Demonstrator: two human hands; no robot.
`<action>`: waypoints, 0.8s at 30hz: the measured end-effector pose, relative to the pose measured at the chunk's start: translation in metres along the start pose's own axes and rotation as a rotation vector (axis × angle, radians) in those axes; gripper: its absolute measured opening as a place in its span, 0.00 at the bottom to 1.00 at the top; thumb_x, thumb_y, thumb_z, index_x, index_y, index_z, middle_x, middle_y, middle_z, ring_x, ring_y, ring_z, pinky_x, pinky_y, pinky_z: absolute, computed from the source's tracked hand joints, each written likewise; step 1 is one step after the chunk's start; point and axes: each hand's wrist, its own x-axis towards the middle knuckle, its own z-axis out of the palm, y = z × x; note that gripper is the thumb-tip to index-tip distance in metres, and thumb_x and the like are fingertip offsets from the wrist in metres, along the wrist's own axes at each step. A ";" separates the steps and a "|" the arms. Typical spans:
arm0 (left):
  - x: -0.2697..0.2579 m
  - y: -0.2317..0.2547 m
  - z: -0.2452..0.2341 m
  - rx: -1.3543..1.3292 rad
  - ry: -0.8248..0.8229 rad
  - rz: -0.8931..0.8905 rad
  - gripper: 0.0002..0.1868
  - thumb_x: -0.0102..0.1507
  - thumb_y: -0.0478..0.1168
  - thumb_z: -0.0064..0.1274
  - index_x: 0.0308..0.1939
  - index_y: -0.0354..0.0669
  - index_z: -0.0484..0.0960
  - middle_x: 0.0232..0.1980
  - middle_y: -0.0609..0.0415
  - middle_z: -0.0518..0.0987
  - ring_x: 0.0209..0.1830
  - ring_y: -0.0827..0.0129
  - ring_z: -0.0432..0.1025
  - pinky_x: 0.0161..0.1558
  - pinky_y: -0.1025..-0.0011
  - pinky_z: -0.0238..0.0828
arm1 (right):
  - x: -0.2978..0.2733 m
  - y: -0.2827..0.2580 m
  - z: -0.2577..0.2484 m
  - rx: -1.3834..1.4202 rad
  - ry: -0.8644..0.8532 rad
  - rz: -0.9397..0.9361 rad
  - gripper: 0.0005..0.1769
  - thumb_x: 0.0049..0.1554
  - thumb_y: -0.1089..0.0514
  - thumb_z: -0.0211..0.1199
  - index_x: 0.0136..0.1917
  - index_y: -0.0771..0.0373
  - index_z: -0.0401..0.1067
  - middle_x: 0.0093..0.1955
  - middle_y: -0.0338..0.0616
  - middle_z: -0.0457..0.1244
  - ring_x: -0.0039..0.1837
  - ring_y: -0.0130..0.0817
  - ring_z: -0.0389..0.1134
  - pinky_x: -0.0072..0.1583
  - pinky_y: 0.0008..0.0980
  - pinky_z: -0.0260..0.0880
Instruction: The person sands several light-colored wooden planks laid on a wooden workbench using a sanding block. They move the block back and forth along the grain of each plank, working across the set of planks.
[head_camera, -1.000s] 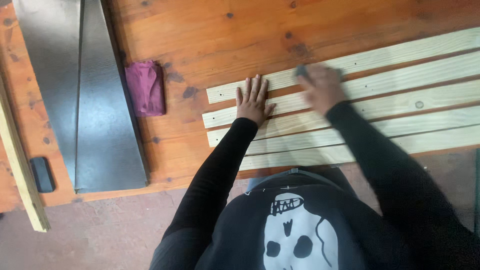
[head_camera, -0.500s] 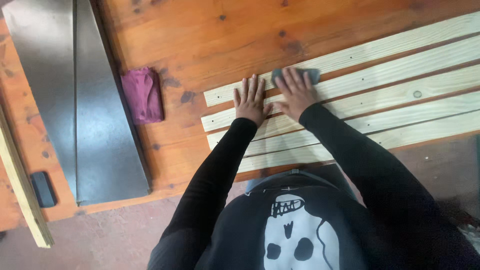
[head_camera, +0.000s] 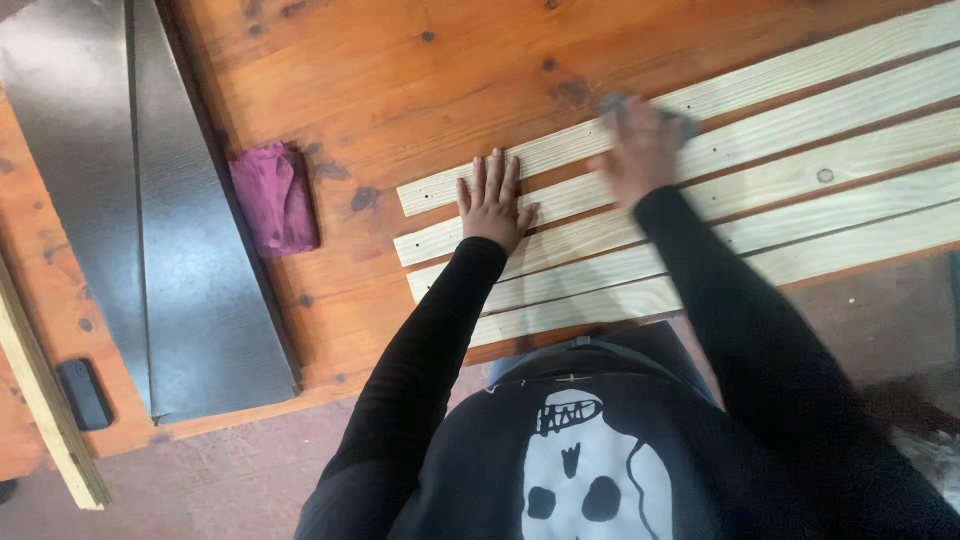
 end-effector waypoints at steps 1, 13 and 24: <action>-0.001 0.000 -0.002 0.001 0.000 0.001 0.52 0.73 0.77 0.39 0.92 0.65 0.37 0.94 0.57 0.33 0.93 0.51 0.27 0.86 0.35 0.25 | -0.002 -0.032 -0.003 0.001 0.001 0.001 0.44 0.67 0.32 0.59 0.85 0.61 0.67 0.86 0.71 0.55 0.86 0.68 0.50 0.73 0.87 0.45; -0.003 -0.001 0.012 0.079 0.227 0.044 0.51 0.71 0.77 0.42 0.91 0.61 0.45 0.93 0.58 0.44 0.94 0.50 0.38 0.86 0.36 0.37 | 0.003 0.052 -0.050 0.178 -0.380 0.102 0.42 0.73 0.32 0.30 0.91 0.52 0.49 0.95 0.45 0.36 0.93 0.47 0.30 0.85 0.58 0.27; 0.000 0.000 -0.003 0.016 -0.024 -0.014 0.53 0.72 0.76 0.39 0.92 0.66 0.35 0.94 0.57 0.32 0.93 0.51 0.25 0.85 0.37 0.24 | 0.002 -0.072 -0.029 0.168 -0.454 -0.304 0.41 0.68 0.27 0.44 0.90 0.34 0.45 0.96 0.38 0.33 0.94 0.49 0.32 0.84 0.72 0.36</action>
